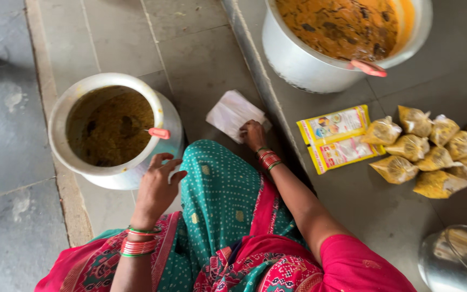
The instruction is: The person scoops a thick yellow-green paste from a large metal pot into small plastic bags using a ladle, then folds and ties each bag. The person repeats this process multiple times, placing the filled bags on the floor beside them.
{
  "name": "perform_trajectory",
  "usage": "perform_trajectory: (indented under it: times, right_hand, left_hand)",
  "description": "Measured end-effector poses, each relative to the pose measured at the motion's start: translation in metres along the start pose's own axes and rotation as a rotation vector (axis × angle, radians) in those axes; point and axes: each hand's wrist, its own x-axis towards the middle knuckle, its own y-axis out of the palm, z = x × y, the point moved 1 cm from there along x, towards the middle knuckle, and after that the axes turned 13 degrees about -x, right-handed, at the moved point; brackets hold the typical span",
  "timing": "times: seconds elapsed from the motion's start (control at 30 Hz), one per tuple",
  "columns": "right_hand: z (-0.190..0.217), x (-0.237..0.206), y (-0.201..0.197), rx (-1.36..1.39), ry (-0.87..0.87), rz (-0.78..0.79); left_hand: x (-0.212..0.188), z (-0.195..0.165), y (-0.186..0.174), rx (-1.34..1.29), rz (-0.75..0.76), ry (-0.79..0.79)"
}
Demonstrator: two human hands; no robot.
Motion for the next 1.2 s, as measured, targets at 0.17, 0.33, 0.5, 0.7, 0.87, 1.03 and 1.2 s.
perform_trajectory:
  times: [0.17,0.33,0.5,0.7,0.87,1.03,1.2]
  right_hand:
    - [0.007,0.005,0.003,-0.029,0.064,0.005]
    - [-0.01,0.009,0.004,0.335,0.411,-0.053]
    - [-0.03,0.011,0.003,0.456,0.642,-0.039]
    - [-0.017,-0.003,0.007,0.293,0.16,-0.103]
    - [-0.01,-0.008,0.013,0.071,0.069,-0.147]
    - [-0.024,-0.001,0.011,0.322,0.283,-0.076]
    - [-0.034,0.0,0.007,0.59,0.688,0.118]
  left_hand:
    - [0.003,-0.007,-0.004,0.012,0.033,-0.072]
    - [0.005,-0.009,-0.003,0.012,0.059,-0.09]
    - [0.004,-0.006,0.002,0.022,0.068,-0.078]
    - [0.003,-0.001,0.005,0.064,0.059,-0.061]
    - [0.004,-0.002,0.006,0.092,0.065,-0.05]
    - [0.004,-0.001,0.004,0.09,0.07,-0.08]
    - [0.003,-0.001,0.006,0.085,0.081,-0.079]
